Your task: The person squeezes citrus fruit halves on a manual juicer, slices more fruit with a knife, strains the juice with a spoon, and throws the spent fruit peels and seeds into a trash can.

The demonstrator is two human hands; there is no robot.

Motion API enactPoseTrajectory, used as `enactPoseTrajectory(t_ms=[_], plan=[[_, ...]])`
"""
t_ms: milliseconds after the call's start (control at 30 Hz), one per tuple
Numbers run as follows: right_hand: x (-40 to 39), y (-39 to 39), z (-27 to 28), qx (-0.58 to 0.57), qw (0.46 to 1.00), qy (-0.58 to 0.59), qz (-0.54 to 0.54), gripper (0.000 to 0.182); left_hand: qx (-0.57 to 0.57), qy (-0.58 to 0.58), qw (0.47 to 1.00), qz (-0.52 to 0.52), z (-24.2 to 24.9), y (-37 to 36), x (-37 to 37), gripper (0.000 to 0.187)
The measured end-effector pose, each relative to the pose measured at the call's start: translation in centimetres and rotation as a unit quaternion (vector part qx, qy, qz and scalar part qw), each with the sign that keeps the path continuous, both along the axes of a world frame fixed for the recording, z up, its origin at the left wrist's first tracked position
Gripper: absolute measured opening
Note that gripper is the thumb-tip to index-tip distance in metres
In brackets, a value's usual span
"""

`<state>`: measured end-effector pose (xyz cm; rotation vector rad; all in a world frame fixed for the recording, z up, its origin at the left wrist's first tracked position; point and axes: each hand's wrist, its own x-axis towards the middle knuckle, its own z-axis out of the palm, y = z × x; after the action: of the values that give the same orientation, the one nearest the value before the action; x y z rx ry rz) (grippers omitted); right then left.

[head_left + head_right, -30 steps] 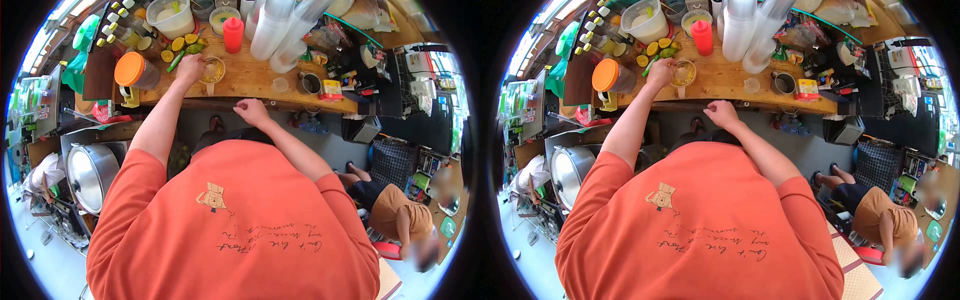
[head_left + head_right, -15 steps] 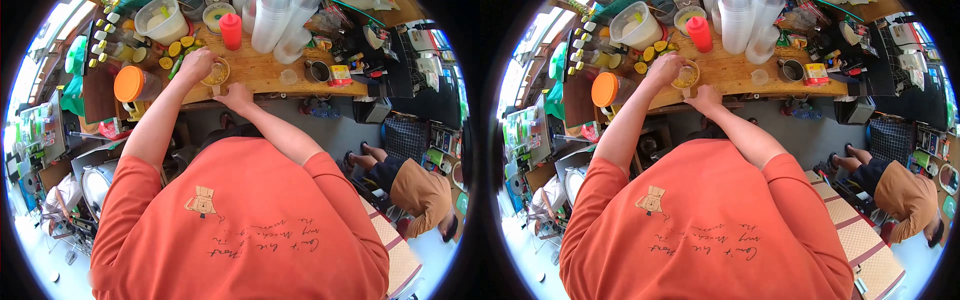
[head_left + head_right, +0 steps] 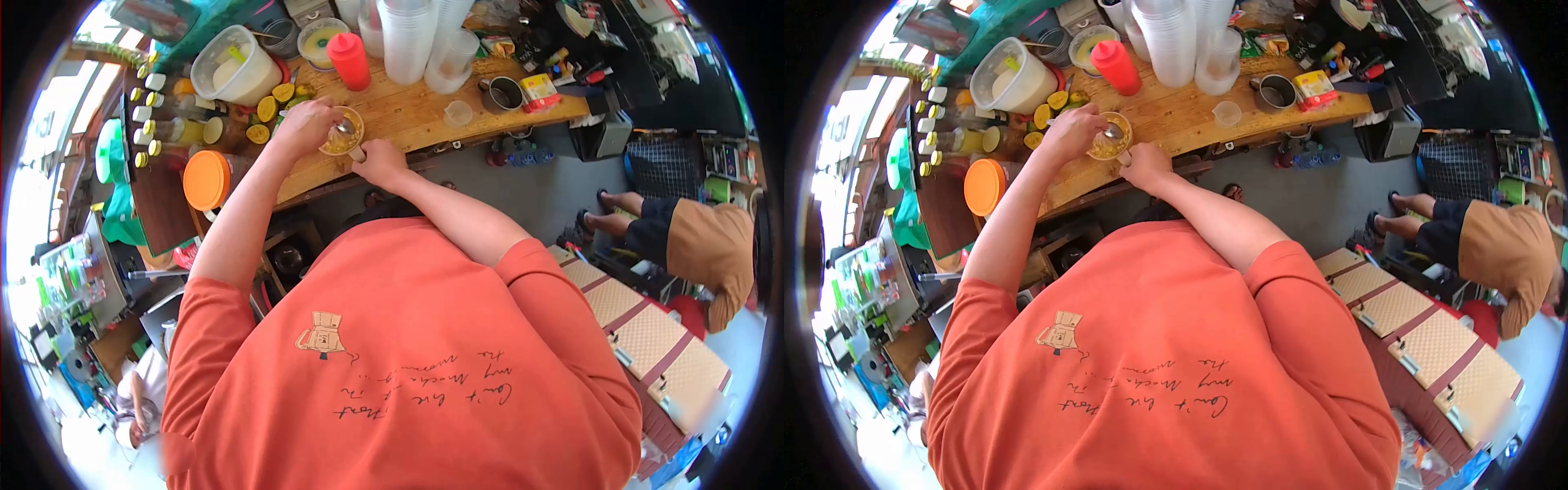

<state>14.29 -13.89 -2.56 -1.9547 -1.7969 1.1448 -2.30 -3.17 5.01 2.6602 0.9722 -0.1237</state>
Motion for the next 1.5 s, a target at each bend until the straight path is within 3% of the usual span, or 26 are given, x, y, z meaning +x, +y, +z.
enactPoseTrajectory(t_ms=[233, 500, 733, 800, 900, 1033, 1133, 1267, 1433, 1500], plan=[[4.0, -0.1, -0.4, 0.069, 0.995, 0.045, -0.056, 0.017, 0.0, -0.012, 0.999, -0.047, 0.0, 1.0, 1.0, 0.018], [6.4, 1.4, -0.9, 0.176, 0.981, -0.003, -0.076, 0.01, 0.018, 0.03, 0.996, -0.078, 0.7, 1.6, 3.2, 0.017], [7.6, 2.6, -0.5, 0.094, 0.995, 0.003, -0.038, 0.015, -0.016, 0.022, 0.995, -0.093, 0.8, 1.3, 3.9, 0.015], [7.7, 2.6, -0.4, 0.083, 0.996, 0.006, -0.03, 0.015, 0.008, 0.049, 0.997, -0.054, 1.2, 1.5, 4.1, 0.015], [8.0, 2.6, -0.3, 0.075, 0.997, 0.001, -0.029, 0.019, -0.015, 0.03, 0.995, -0.094, 1.5, 0.9, 4.8, 0.016], [8.1, 2.6, -0.9, 0.112, 0.993, 0.001, -0.028, 0.013, 0.006, 0.073, 0.993, -0.087, 1.3, 1.0, 5.2, 0.017], [8.3, 2.4, -1.3, 0.099, 0.994, 0.016, -0.043, 0.012, 0.005, 0.048, 0.998, -0.028, 2.0, 1.1, 5.4, 0.018], [8.0, 2.8, -1.2, 0.114, 0.993, 0.017, -0.036, 0.011, 0.022, 0.096, 0.993, -0.058, 1.5, 0.6, 5.6, 0.017], [7.9, 3.4, -0.9, 0.107, 0.993, 0.004, -0.044, 0.016, -0.024, 0.049, 0.998, -0.009, 1.5, 1.1, 5.1, 0.016], [7.9, 3.6, -0.7, 0.103, 0.994, 0.005, -0.025, 0.014, 0.029, 0.028, 0.999, -0.015, 0.7, 1.2, 5.2, 0.022]])
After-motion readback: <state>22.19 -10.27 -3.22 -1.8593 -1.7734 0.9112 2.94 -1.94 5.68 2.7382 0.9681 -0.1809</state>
